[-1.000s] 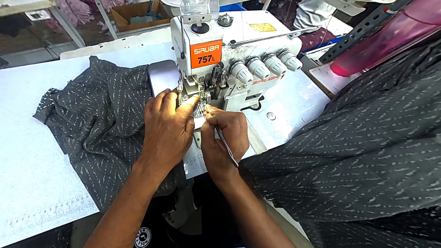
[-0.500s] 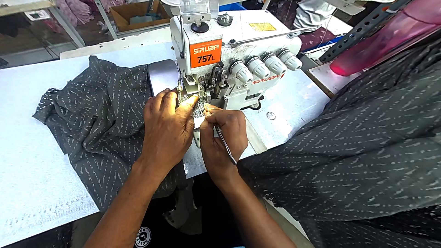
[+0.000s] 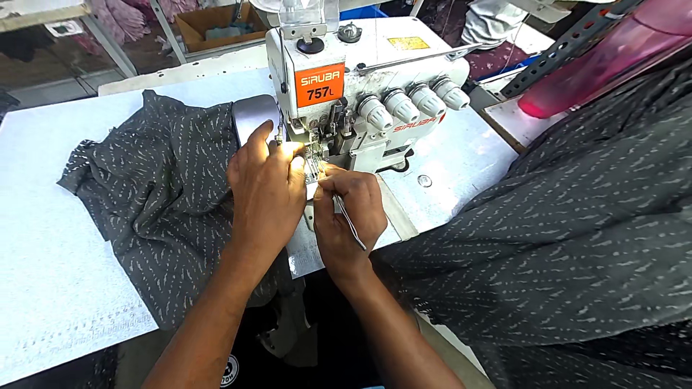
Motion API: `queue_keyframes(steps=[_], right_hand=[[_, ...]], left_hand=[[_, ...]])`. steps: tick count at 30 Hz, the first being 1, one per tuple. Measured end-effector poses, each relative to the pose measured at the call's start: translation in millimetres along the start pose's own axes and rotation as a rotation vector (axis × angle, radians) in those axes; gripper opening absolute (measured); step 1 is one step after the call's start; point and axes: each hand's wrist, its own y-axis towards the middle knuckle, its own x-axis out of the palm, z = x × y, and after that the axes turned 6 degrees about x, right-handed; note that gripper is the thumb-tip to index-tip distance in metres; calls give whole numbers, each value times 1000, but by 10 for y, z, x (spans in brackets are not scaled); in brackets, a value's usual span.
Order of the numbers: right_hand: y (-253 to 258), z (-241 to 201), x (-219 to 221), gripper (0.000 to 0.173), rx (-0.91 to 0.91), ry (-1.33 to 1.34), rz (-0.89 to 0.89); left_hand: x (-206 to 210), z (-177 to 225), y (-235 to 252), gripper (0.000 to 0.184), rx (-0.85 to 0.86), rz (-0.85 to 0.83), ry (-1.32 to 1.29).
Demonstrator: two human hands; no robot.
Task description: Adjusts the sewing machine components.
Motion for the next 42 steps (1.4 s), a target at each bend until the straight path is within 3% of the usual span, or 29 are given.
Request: queue_keyframes(steps=[17,27,34,42], right_hand=[[8,-21,-3,8,13,4,-5],[8,-14,-20,9,22,8,-5],[17,-35,-74,9,34,43,-3],[58,-16,-301,18,34,159,119]], left_hand=[[-3,94,291,11,-148,-34,-31],[32,109,270,14,-100,-15,23],[71,130,230,26,-69,-28,144],[124,99,160,22,39,164,123]])
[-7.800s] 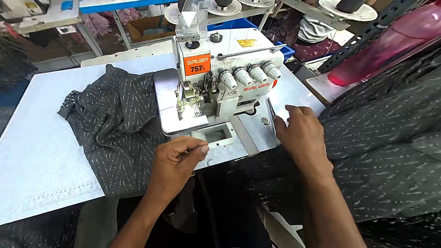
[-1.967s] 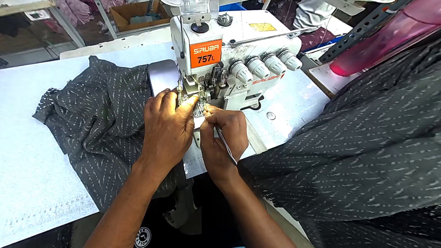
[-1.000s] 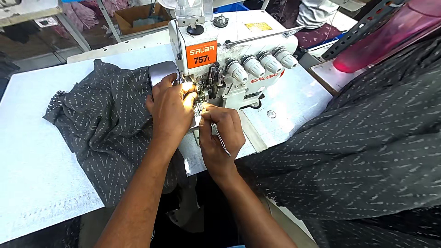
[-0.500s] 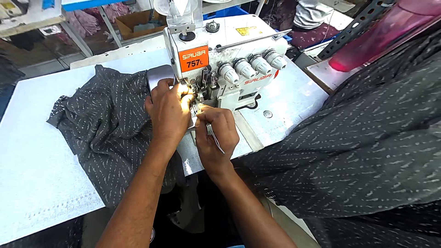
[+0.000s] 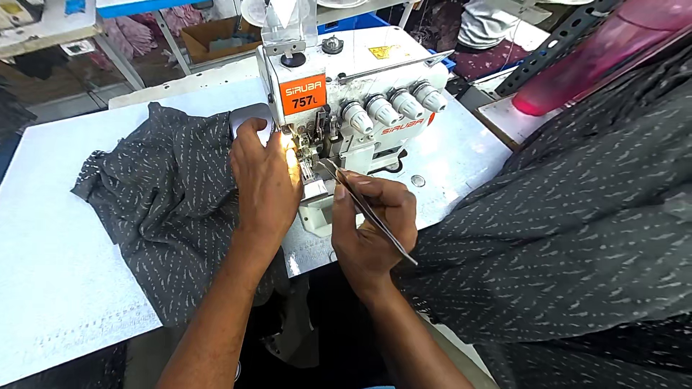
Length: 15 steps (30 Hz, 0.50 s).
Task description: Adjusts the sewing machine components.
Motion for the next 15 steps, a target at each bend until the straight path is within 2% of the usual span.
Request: queue_keyframes(steps=[8,15], right_hand=[[51,-48,-156,23,266,111,-73],[28,75,-59,22,232,33,-117]], left_hand=[[0,-28,-49,20,1,55,-62],[6,-25,-52,22,-2,69,-72]])
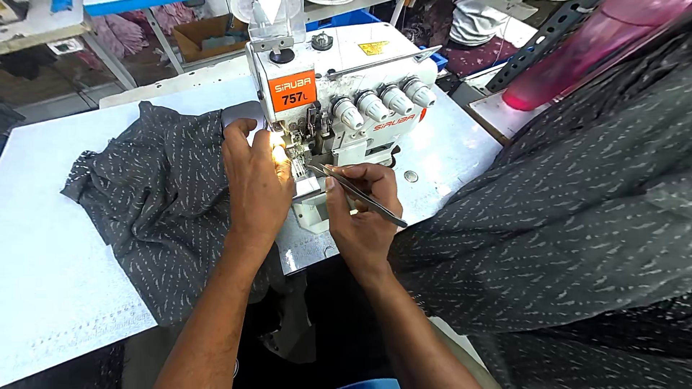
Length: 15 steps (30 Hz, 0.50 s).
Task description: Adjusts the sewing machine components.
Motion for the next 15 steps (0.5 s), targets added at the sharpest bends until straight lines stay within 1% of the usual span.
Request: queue_keyframes(steps=[2,4,7,10,13,15], right_hand=[[-6,47,39,20,2,-34,-6],[-16,66,31,14,-35,-84,6],[-22,-17,-125,9,-160,-229,-12],[-9,-82,-300,7,-273,-392,-18],[-3,-142,-422,5,-289,-466,14],[-14,-215,-479,6,-248,-439,30]], left_hand=[[2,-2,-7,24,-4,2,1],[6,-2,-6,23,-5,3,-5],[6,-2,3,24,1,12,-9],[5,2,4,23,-1,19,-10],[14,6,-2,23,9,45,-39],[5,-12,-11,24,22,79,-84]])
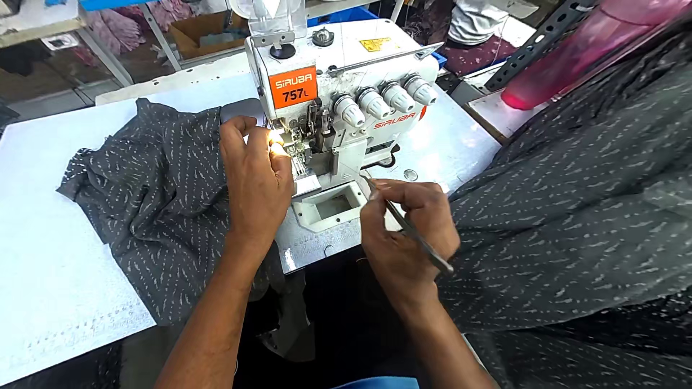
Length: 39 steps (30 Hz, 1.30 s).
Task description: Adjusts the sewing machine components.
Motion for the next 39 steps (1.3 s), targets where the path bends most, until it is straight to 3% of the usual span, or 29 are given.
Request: queue_keyframes(steps=[6,10,15,17,25,39], right_hand=[[123,-234,-103,26,353,557,-83],[185,-324,22,28,387,726,-82],[199,-299,231,27,350,703,-43],[204,-281,325,25,314,662,-38],[216,-199,597,21,139,482,-53],[116,-132,766,13,24,233,12]], left_hand=[[-106,-21,-21,23,-117,114,-202],[-320,-18,-87,27,-312,208,-514],[-623,-7,-86,26,-630,314,-1166],[-706,-64,-159,29,-677,347,-1266],[-1041,-340,-577,37,-691,476,-1334],[-1444,-493,-1083,47,-697,427,-1421]])
